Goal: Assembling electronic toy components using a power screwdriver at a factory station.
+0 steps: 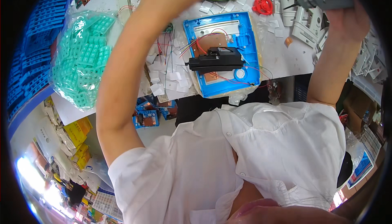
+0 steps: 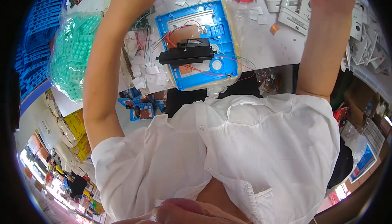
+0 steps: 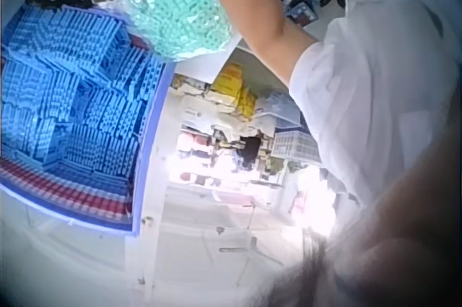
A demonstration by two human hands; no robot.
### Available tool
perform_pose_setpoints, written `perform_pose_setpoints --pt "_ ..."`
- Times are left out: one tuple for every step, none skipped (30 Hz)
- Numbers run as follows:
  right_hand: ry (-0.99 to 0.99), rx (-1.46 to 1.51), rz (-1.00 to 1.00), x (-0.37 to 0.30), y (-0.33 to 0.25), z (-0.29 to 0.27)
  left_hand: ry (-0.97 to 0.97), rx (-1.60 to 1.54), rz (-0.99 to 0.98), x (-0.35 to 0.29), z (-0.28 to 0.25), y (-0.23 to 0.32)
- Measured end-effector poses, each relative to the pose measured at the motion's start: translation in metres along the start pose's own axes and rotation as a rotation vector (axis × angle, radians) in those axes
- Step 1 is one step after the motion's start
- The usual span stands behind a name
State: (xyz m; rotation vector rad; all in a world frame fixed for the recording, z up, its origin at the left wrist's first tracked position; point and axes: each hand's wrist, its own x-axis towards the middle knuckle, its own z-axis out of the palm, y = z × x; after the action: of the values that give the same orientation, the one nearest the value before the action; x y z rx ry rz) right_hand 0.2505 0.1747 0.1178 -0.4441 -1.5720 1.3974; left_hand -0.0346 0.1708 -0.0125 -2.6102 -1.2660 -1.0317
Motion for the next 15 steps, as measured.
perform_pose_setpoints --pt "-0.056 0.131 -0.037 -0.003 0.009 0.005 -0.141 0.001 -0.042 0.004 -0.03 0.027" --pt "-0.119 0.27 -0.067 -0.006 0.017 0.01 -0.28 0.008 -0.084 0.008 -0.065 0.058" --pt "-0.201 0.416 -0.088 -0.007 0.026 0.018 -0.186 0.014 -0.031 -0.005 -0.075 0.073" --pt "-0.257 0.461 -0.093 -0.009 0.025 0.031 -0.093 0.009 0.027 -0.021 -0.077 0.083" --pt "-0.308 0.496 -0.098 -0.013 0.021 0.044 -0.088 -0.062 0.001 -0.032 -0.077 0.09" --pt "-0.348 0.479 -0.091 -0.018 0.02 0.05 -0.084 -0.122 -0.035 -0.045 -0.076 0.097" --pt "-0.39 0.466 -0.081 -0.023 0.021 0.055 -0.082 -0.181 -0.076 -0.056 -0.076 0.102" --pt "-0.43 0.452 -0.071 -0.027 0.023 0.059 -0.064 -0.248 -0.125 -0.062 -0.079 0.107" --pt "-0.469 0.433 -0.062 -0.03 0.022 0.064 -0.062 -0.289 -0.161 -0.067 -0.079 0.109" --pt "-0.487 0.413 -0.05 -0.031 0.021 0.068 -0.061 -0.331 -0.196 -0.073 -0.077 0.111" --pt "-0.505 0.393 -0.038 -0.032 0.019 0.073 -0.06 -0.374 -0.23 -0.076 -0.077 0.111" --pt "-0.522 0.378 -0.042 -0.032 0.017 0.076 -0.053 -0.385 -0.244 -0.077 -0.079 0.113" --pt "-0.522 0.364 -0.033 -0.033 0.017 0.079 -0.046 -0.396 -0.259 -0.077 -0.08 0.114" --pt "-0.514 0.352 -0.027 -0.034 0.016 0.081 -0.039 -0.408 -0.273 -0.078 -0.08 0.114" --pt "-0.498 0.338 -0.027 -0.036 0.015 0.082 -0.041 -0.419 -0.279 -0.078 -0.081 0.113"
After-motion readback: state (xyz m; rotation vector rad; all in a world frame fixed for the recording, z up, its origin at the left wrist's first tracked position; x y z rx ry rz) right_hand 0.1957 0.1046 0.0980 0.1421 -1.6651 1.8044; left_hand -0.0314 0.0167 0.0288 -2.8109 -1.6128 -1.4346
